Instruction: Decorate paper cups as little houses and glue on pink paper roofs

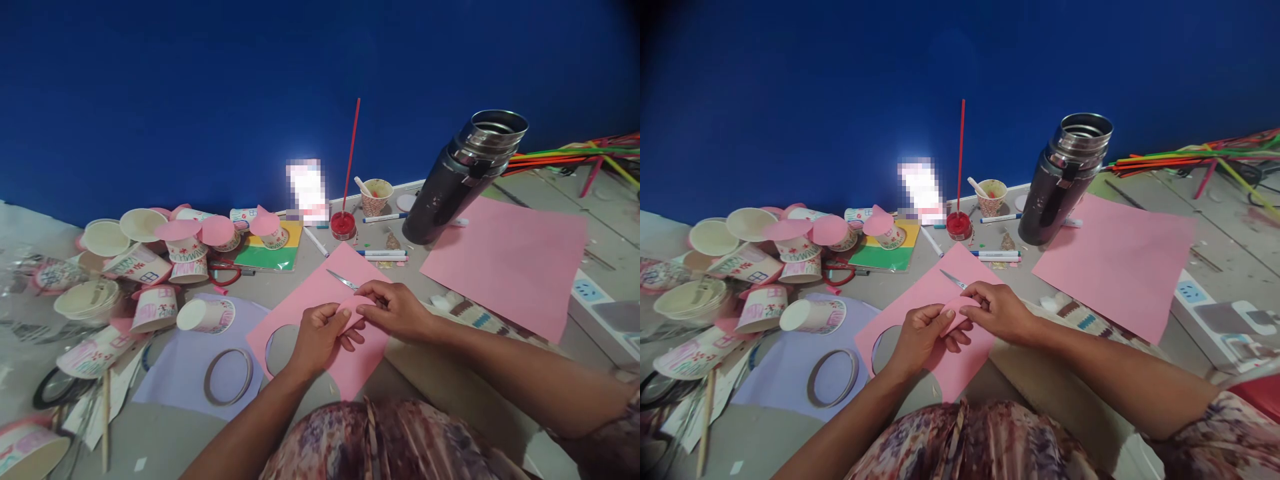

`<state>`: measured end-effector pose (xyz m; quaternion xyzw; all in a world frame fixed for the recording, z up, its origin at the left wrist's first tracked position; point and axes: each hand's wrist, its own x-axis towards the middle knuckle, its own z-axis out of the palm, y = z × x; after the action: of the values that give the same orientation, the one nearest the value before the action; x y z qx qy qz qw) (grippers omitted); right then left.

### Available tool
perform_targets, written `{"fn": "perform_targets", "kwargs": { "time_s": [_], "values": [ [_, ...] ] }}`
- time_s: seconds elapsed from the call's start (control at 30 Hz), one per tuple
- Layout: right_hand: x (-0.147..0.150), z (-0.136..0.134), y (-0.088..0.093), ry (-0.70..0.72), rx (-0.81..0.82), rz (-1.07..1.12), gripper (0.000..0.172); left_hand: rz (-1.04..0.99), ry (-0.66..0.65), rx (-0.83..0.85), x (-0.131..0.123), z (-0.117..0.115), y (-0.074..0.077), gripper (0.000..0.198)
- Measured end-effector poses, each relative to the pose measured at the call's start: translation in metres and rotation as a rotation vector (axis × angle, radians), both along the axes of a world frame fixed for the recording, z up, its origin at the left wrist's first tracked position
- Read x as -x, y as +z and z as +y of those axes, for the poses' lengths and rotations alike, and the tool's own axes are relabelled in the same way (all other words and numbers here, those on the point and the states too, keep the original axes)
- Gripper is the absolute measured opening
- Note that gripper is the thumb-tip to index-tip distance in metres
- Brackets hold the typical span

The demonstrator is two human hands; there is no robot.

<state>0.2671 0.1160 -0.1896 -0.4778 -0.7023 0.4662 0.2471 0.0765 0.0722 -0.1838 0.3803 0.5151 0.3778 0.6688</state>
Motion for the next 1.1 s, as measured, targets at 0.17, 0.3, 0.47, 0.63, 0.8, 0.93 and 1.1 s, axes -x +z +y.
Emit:
{"fn": "perform_targets", "kwargs": {
  "time_s": [0.17, 0.3, 0.47, 0.63, 0.8, 0.93, 1.1],
  "values": [
    [0.0002, 0.0001, 0.0016, 0.004, 0.000, 0.032, 0.022, 0.012, 0.008, 0.008, 0.0001, -0.0003, -0.0010, 0.050],
    [0.0005, 0.0004, 0.0014, -0.004, 0.006, 0.048, 0.020, 0.016, 0.005, 0.005, 0.0002, -0.0003, -0.0025, 0.051],
    [0.0009, 0.0001, -0.0002, 0.010, 0.041, 0.058, 0.021, 0.012, 0.015, 0.010, 0.0000, -0.0011, -0.0057, 0.051],
    [0.0016, 0.0005, -0.0015, 0.058, 0.063, 0.090, 0.022, 0.028, 0.013, 0.004, -0.0011, -0.0005, -0.0060, 0.054],
    [0.0019, 0.0003, -0.0012, 0.086, 0.099, 0.154, 0.018, 0.031, 0.010, 0.020, -0.0014, 0.0000, -0.0040, 0.055],
    [0.0021, -0.0009, -0.0004, 0.074, 0.226, 0.257, 0.017, 0.020, -0.006, 0.013, -0.0009, -0.0006, -0.0053, 0.054],
    [0.0014, -0.0014, -0.0004, 0.091, 0.316, 0.330, 0.019, -0.020, -0.037, 0.022, 0.0025, -0.0007, -0.0083, 0.051]
  ]
}}
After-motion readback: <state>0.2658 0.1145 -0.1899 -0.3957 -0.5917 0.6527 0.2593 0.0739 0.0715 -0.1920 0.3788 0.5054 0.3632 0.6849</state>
